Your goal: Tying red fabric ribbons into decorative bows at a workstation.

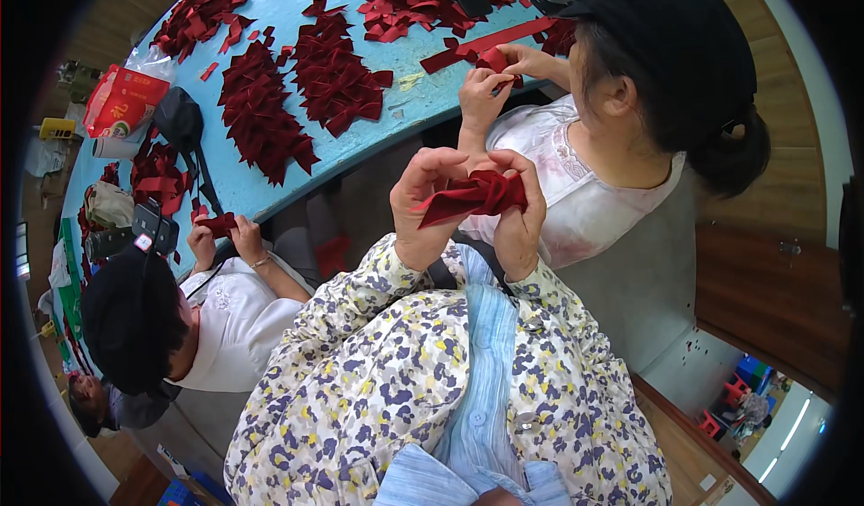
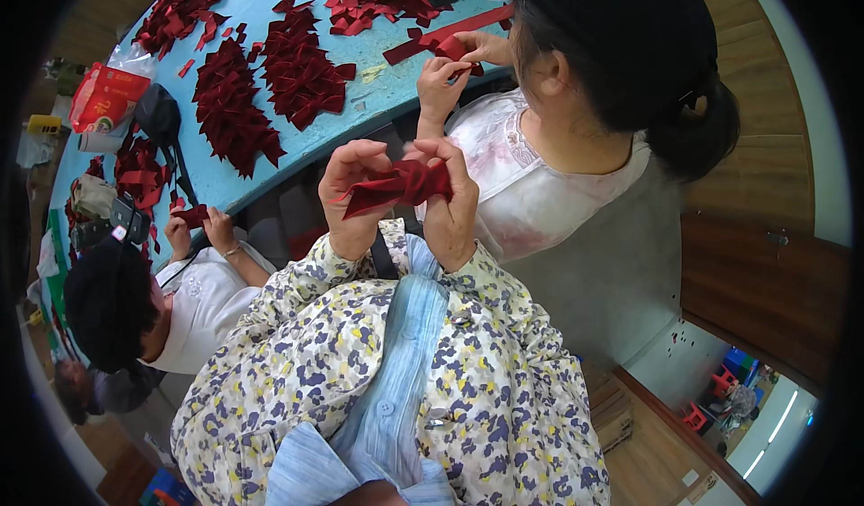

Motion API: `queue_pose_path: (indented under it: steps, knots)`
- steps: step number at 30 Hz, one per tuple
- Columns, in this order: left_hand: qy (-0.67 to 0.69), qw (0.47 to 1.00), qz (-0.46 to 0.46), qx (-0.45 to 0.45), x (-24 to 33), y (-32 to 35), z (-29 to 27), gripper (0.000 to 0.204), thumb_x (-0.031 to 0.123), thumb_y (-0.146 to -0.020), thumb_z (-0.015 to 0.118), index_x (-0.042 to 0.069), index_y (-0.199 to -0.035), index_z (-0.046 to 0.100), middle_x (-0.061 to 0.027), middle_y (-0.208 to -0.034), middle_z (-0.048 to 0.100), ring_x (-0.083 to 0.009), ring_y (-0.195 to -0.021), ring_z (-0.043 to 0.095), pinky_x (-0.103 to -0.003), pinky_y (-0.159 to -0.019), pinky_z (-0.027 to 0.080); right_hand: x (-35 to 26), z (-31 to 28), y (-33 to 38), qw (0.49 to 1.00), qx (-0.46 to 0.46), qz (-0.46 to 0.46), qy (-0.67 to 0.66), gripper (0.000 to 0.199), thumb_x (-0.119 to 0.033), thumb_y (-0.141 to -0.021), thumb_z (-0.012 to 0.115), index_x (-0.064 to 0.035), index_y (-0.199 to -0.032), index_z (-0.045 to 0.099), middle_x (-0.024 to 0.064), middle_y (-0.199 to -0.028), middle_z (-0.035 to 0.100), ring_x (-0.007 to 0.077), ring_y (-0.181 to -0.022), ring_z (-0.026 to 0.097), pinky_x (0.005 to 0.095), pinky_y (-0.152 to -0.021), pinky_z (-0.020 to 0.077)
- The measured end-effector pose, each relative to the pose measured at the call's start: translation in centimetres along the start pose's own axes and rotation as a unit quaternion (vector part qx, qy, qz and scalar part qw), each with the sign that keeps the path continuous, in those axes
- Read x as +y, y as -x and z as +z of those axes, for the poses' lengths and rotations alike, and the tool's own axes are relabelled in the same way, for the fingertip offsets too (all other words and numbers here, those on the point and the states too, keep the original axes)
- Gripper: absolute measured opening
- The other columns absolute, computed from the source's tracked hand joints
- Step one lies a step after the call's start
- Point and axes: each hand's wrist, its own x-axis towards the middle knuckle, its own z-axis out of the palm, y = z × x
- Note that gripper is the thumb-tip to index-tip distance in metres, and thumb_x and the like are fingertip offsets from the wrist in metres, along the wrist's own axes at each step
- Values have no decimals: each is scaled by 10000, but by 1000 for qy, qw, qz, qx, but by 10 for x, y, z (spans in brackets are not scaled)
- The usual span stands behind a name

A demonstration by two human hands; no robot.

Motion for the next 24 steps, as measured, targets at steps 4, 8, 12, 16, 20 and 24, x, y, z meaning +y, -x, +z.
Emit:
queue_pose_path:
  steps: [4,8,12,16,20,24]
  knots:
    - [36,999,18,11,-8,5,1,494,-111,-708,672,30,-1145,490,-18,-928,564,-83,-877,559,-227,-800,451,-4,7,9,993,44,83,-64,427,108,-703,343,-13,-1079,503,48,-838,556,82,-681,499,193,-626,425]
    - [112,991,5,67,-1,3,14,480,-146,-712,594,20,-1149,482,-23,-930,549,-106,-884,541,-237,-814,443,-5,13,10,992,84,83,-41,405,116,-714,365,-18,-1073,493,49,-845,561,86,-715,519,204,-642,439]
    - [165,983,-38,75,12,2,16,483,-165,-693,561,16,-1136,494,-8,-889,512,-123,-860,522,-246,-807,438,-3,12,14,995,92,18,46,391,103,-693,432,-20,-1056,511,54,-832,562,100,-726,532,228,-654,446]
    - [160,985,-17,56,17,7,12,470,-153,-706,565,14,-1140,494,-4,-871,509,-113,-844,515,-226,-785,424,-5,15,18,992,95,-17,83,392,93,-675,456,-27,-1041,530,52,-796,557,105,-691,525,237,-632,436]
    - [0,999,36,0,27,7,-2,401,-105,-675,653,12,-1048,564,-4,-844,505,-113,-806,480,-223,-732,395,-9,16,19,992,93,-17,78,404,100,-671,445,-33,-1042,533,37,-748,549,105,-656,518,241,-603,426]
    - [-163,975,118,-94,41,2,-13,278,-15,-648,731,58,-903,649,-4,-795,524,-145,-764,446,-266,-708,372,-14,13,19,993,68,-17,91,387,104,-680,427,-36,-1024,537,41,-704,548,112,-620,516,252,-580,423]
